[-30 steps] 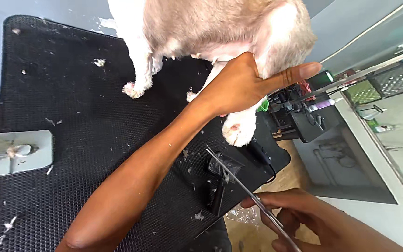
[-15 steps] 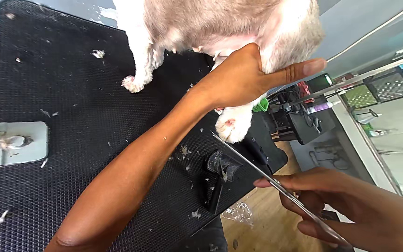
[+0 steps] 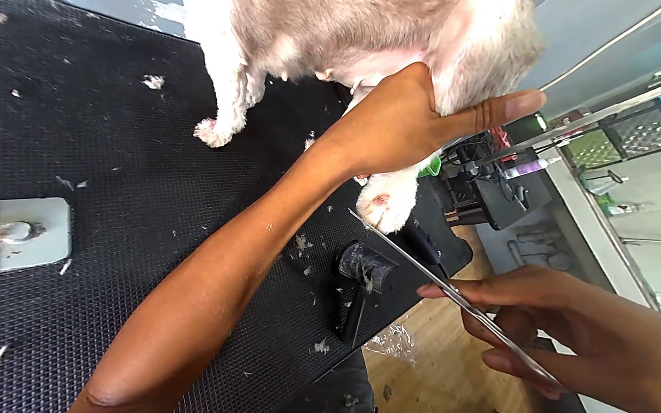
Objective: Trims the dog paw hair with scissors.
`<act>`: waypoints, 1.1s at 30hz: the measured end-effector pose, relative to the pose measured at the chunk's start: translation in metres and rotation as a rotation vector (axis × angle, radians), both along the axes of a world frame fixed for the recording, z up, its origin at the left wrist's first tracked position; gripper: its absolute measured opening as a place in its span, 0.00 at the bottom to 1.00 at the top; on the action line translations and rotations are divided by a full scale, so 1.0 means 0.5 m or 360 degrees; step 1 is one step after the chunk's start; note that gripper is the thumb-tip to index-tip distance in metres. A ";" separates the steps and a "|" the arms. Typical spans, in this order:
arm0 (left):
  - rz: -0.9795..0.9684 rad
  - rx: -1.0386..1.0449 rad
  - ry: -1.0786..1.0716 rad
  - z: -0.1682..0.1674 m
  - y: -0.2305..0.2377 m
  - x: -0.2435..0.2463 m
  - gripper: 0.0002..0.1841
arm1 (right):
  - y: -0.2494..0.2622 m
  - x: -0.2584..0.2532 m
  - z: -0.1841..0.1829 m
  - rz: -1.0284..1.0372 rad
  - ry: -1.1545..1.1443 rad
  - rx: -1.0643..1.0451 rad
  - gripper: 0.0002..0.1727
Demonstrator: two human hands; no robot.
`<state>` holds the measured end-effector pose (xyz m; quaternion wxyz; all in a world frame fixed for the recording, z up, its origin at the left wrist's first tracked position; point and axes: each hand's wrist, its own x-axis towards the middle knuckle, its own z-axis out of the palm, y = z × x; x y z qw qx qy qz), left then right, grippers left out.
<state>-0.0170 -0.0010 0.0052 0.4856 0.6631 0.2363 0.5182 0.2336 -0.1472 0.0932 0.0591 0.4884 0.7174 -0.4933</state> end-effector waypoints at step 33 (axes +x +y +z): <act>0.0289 -0.0106 -0.0215 0.000 0.002 0.026 0.21 | -0.061 -0.008 -0.032 -0.0090 0.0102 0.0137 0.34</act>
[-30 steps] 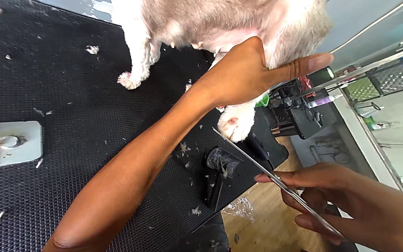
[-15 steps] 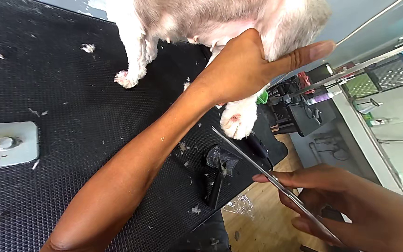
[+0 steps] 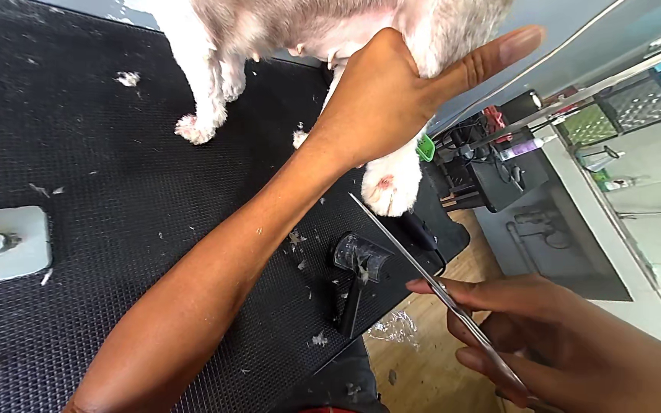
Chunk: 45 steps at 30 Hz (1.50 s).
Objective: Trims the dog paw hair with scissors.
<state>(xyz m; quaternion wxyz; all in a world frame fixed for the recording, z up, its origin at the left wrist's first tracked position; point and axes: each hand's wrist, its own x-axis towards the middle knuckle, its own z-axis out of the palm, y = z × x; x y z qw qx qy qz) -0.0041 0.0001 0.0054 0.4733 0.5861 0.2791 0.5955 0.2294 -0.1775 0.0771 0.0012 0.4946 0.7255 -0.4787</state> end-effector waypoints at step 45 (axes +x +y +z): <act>0.0194 -0.0104 -0.0218 -0.001 -0.007 0.027 0.19 | -0.078 -0.050 -0.085 -0.0312 -0.0001 0.0485 0.32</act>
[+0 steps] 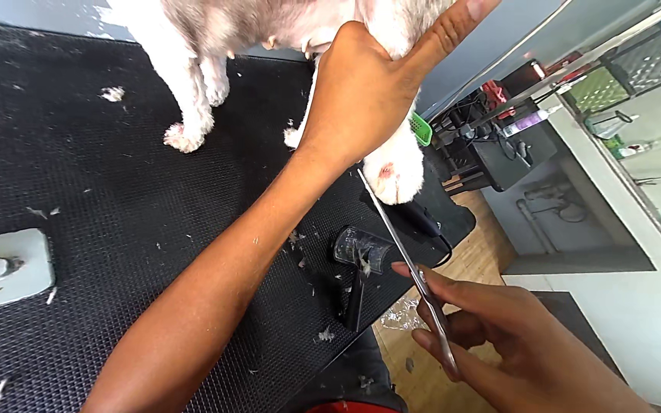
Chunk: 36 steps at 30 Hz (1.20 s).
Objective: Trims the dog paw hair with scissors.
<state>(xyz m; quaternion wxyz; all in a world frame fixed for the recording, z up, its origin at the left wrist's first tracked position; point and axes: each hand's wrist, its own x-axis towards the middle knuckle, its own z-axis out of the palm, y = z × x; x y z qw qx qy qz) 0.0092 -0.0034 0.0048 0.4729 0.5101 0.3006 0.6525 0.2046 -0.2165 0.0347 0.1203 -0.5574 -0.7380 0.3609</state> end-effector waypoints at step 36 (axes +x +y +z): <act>-0.0043 0.0028 -0.0009 -0.004 -0.009 0.017 0.19 | -0.008 -0.001 0.003 -0.0039 0.0030 -0.0042 0.31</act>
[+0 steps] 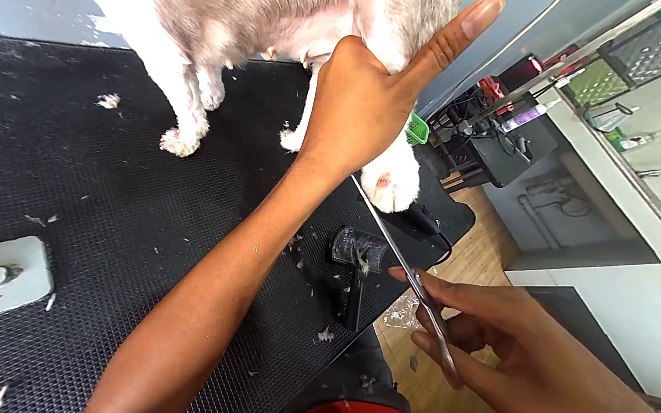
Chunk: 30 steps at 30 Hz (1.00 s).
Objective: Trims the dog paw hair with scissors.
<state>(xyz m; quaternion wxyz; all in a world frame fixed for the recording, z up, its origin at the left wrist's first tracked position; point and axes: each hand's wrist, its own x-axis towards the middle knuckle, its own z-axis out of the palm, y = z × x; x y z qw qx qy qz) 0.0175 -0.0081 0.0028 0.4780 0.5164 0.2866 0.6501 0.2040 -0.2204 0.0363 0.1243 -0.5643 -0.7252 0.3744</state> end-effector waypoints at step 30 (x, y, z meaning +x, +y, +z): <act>-0.1184 0.0107 0.0641 -0.101 0.078 -0.250 0.15 | 0.031 0.075 -0.145 0.0132 0.0371 -0.0667 0.21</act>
